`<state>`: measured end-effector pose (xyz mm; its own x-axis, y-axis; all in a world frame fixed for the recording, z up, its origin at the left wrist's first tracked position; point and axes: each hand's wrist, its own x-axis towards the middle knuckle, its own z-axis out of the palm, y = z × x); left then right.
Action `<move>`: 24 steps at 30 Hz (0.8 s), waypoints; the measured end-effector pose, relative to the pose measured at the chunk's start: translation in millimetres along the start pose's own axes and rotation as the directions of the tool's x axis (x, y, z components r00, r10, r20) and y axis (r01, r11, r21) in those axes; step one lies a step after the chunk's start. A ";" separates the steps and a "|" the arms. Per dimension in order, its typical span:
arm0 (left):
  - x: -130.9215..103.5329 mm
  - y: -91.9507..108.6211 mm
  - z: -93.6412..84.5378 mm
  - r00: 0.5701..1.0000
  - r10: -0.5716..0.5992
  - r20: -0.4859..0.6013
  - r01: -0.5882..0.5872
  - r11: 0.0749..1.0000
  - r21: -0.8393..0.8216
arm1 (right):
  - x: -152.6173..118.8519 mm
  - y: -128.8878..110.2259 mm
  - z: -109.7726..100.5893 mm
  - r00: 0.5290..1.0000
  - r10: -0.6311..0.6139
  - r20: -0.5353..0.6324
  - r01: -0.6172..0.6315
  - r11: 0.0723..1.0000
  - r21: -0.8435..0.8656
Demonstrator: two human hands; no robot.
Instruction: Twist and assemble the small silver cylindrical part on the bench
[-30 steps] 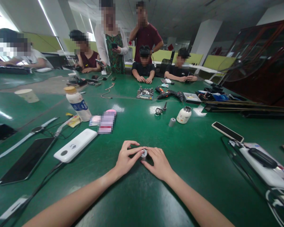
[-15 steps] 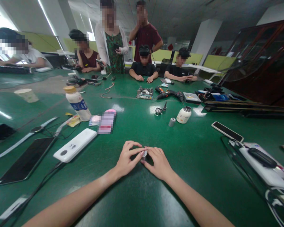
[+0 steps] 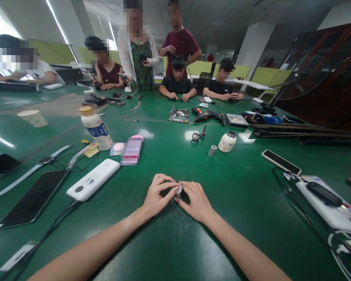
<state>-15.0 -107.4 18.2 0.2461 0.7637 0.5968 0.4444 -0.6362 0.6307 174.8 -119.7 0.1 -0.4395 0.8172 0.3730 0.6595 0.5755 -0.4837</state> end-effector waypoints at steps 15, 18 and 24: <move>-5.7 -16.7 3.9 0.931 -0.360 -0.054 0.351 0.847 0.399 | -0.8 -0.7 -1.6 1.000 0.006 0.010 -0.006 1.000 -0.015; -6.8 -17.3 5.1 0.922 -0.388 0.000 0.347 0.826 0.445 | -0.8 -0.6 -1.7 1.000 0.005 0.006 -0.005 1.000 -0.016; -6.4 -16.1 5.7 0.928 -0.373 -0.003 0.331 0.819 0.468 | -0.3 -0.3 -1.4 1.000 0.007 0.012 -0.007 1.000 -0.018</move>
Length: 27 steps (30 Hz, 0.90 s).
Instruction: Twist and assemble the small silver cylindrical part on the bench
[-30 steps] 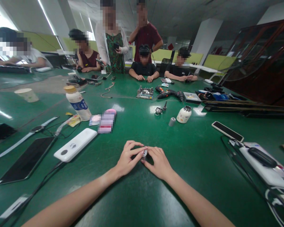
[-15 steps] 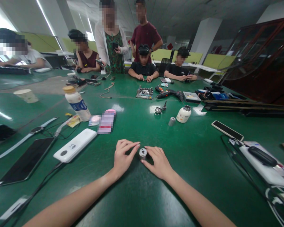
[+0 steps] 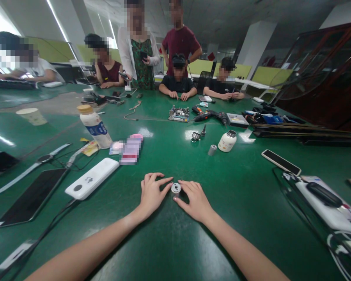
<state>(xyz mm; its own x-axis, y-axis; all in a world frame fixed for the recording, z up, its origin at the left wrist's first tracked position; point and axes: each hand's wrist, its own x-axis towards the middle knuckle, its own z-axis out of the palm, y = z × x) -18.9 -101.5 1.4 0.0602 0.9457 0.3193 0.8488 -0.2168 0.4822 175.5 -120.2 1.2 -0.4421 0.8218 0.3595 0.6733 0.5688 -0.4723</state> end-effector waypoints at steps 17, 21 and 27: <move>-3.8 11.6 -13.6 0.911 0.335 -0.239 -0.398 0.867 -0.300 | 0.1 -0.6 -0.4 1.000 -0.011 -0.014 0.011 1.000 0.003; -3.6 11.5 -13.0 0.906 0.367 -0.213 -0.418 0.858 -0.299 | 0.1 -0.1 0.2 1.000 -0.015 -0.017 0.014 1.000 -0.001; -3.6 12.0 -13.3 0.911 0.376 -0.167 -0.411 0.855 -0.317 | 0.2 0.1 0.4 1.000 -0.014 -0.016 0.014 1.000 0.003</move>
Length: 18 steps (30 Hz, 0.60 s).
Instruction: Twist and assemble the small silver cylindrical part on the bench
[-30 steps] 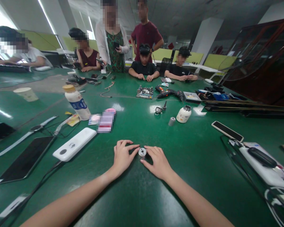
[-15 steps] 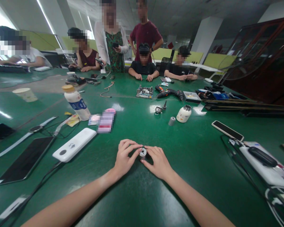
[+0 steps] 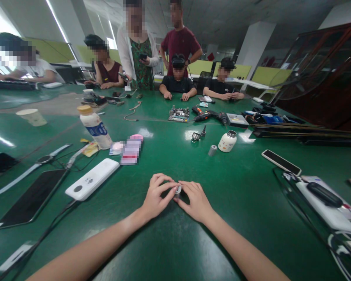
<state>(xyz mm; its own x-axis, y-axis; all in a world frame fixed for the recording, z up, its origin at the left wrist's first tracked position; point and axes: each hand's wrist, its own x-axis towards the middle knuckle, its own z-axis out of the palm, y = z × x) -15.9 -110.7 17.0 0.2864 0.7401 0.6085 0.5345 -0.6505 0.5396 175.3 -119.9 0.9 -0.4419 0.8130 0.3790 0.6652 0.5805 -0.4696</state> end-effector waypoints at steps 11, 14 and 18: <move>0.8 -0.9 -0.4 0.999 -0.034 0.018 0.035 0.998 -0.044 | -0.5 0.6 0.5 1.000 -0.008 -0.005 0.008 1.000 -0.023; 1.4 -2.5 1.6 0.998 -0.067 0.006 0.067 0.995 -0.078 | -0.5 0.0 0.0 1.000 -0.004 0.000 0.004 1.000 -0.017; 3.3 -1.3 2.7 0.994 -0.108 0.009 0.108 0.987 -0.121 | -0.1 -1.3 -0.7 1.000 -0.001 -0.002 0.001 1.000 -0.007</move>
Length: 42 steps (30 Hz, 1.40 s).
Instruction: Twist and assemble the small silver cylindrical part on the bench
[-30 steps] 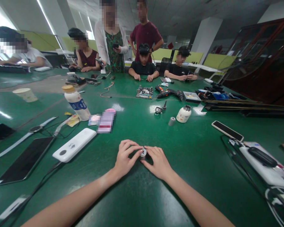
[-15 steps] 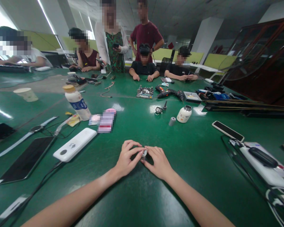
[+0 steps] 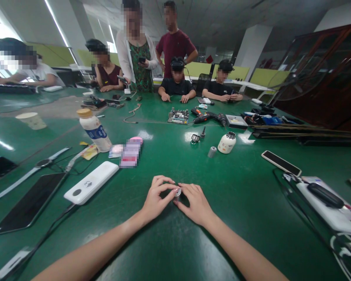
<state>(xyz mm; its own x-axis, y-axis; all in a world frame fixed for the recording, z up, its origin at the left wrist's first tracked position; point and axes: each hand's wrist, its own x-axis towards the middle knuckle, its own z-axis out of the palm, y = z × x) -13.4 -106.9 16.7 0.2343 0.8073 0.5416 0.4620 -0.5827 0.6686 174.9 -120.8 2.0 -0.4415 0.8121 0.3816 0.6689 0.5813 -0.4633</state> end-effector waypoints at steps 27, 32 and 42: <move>-1.8 -9.1 -2.7 0.982 0.098 -0.159 -0.072 0.985 0.158 | 0.8 -2.1 -1.0 1.000 0.028 0.015 -0.028 0.999 0.017; -1.5 -6.3 -2.5 0.980 0.164 -0.115 -0.149 0.980 0.132 | 0.4 -1.3 0.0 1.000 0.027 0.013 -0.027 0.999 0.021; -3.6 -8.5 -1.5 0.986 0.167 0.020 -0.168 0.980 0.104 | 0.3 -1.8 0.1 0.999 0.034 0.010 -0.035 0.999 0.034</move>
<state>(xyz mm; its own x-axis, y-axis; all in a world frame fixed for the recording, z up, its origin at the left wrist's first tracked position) -19.5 -105.0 9.8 0.3251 0.7007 0.6350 0.5024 -0.6969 0.5118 173.5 -121.7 2.9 -0.4239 0.8321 0.3576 0.6632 0.5541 -0.5032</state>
